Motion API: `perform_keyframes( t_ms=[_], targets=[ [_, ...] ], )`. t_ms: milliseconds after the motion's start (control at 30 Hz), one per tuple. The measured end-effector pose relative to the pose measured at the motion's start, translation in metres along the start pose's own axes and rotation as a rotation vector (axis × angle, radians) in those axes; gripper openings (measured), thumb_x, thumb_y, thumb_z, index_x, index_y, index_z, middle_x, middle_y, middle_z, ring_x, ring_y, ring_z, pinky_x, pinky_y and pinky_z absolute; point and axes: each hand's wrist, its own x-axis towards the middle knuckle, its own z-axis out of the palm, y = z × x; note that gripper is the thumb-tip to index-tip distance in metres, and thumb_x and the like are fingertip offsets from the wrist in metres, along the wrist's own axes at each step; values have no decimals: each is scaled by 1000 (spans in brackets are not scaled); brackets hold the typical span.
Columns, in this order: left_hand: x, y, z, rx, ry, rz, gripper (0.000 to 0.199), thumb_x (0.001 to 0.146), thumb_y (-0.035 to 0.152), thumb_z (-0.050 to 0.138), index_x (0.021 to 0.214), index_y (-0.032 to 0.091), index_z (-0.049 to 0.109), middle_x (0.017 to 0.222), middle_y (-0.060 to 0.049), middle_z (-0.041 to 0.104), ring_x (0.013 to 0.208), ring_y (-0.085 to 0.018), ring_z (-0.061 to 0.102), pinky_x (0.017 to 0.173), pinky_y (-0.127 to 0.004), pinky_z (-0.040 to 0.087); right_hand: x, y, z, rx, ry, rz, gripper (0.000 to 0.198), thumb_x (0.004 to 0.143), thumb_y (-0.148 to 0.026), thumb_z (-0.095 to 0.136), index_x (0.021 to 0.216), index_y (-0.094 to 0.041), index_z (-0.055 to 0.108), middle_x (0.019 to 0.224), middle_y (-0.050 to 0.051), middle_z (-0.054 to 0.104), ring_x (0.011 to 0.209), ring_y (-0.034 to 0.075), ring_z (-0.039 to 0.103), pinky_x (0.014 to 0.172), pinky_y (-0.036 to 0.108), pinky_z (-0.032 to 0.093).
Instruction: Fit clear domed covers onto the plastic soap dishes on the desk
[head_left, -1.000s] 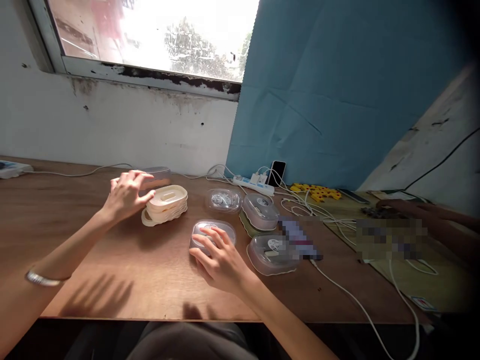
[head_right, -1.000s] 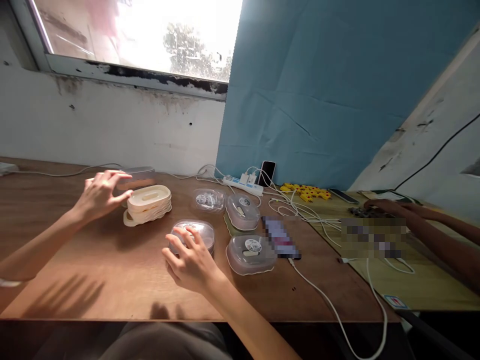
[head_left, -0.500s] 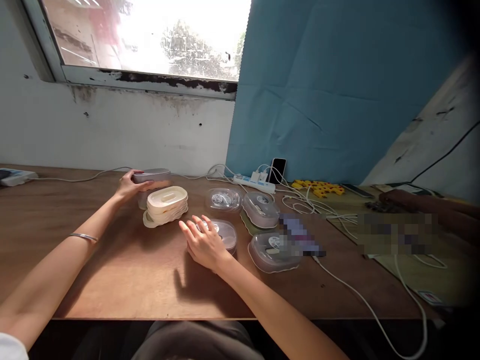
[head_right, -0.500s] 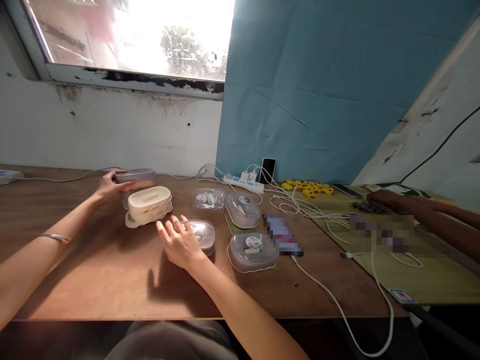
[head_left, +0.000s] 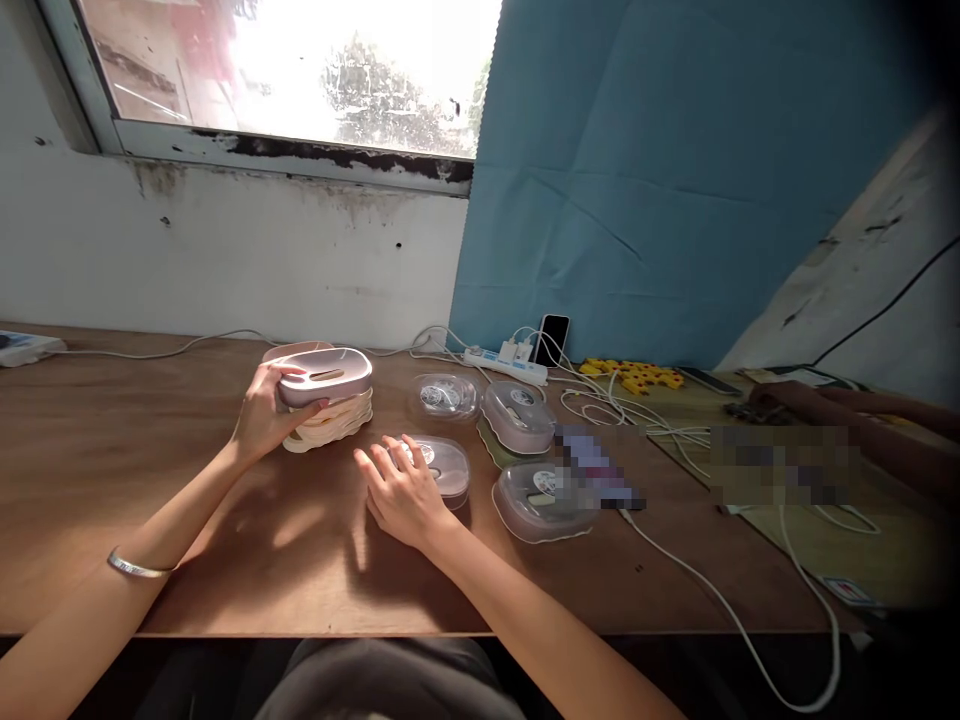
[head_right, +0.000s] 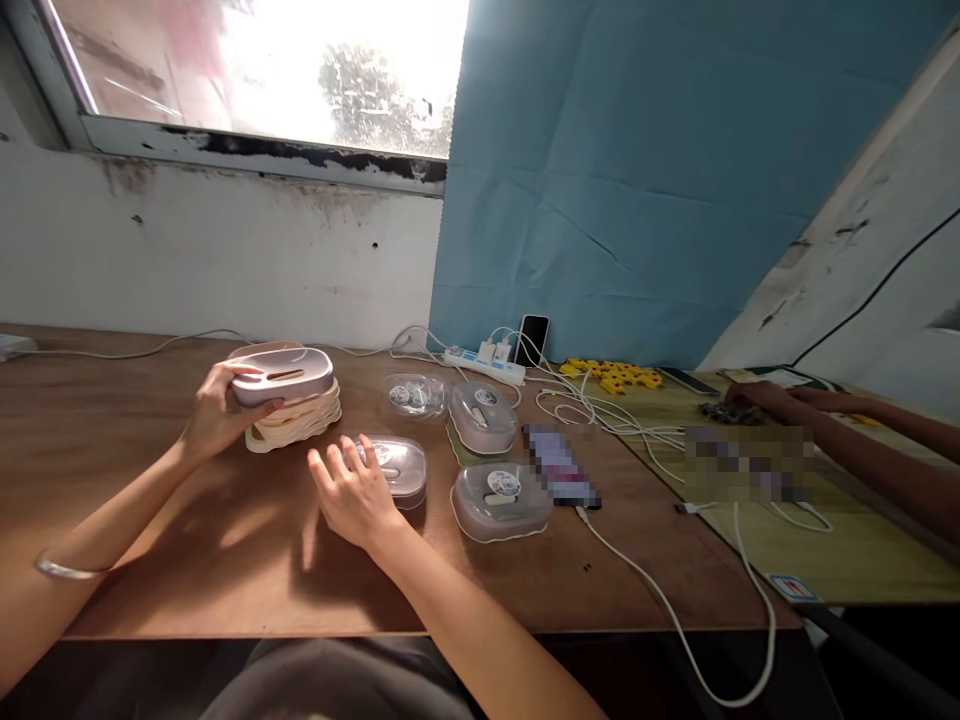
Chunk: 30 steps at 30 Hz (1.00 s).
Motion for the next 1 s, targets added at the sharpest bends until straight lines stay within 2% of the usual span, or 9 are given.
perform_keyframes(
  t_ms=[233,367,500,767,900,1000],
  targets=[
    [-6,-10,12,51,-120,-47,55,67,55,72,105,18,57,111,-12,55,99,-31,60,85,-45,50,0,-1,-1,14,-15,21,44,88,-17,47,131,-11,48,119,15,59,118,32,47,104,50,28],
    [-7,-16,16,65,-145,-55,55,64,54,73,105,19,58,113,-11,54,104,-31,59,88,-42,50,1,-1,0,22,-21,26,45,86,-17,48,131,-12,48,119,15,59,117,31,46,105,49,27],
    [-9,-14,17,83,-122,-83,51,62,54,74,99,21,61,117,-10,53,108,-32,58,89,-41,50,2,4,1,30,-40,61,45,85,-16,50,130,-13,49,118,14,60,116,30,46,105,49,27],
    [-10,2,10,100,-21,-124,43,65,53,72,92,21,63,129,-11,47,115,-37,54,93,-45,46,2,16,-2,37,-40,236,44,86,-19,52,130,-15,48,124,15,58,119,32,44,105,54,24],
    [-12,-1,16,63,-13,-140,44,62,53,74,92,21,63,122,-10,50,111,-34,56,89,-42,49,1,14,-1,30,-25,247,45,86,-20,52,131,-16,47,126,14,57,122,32,42,104,56,24],
    [-14,-1,20,12,19,-137,44,63,51,75,93,21,62,119,-10,51,110,-30,57,87,-37,50,12,16,0,-46,-16,205,43,89,-18,46,132,-12,46,130,15,55,123,33,42,103,56,27]
  ],
)
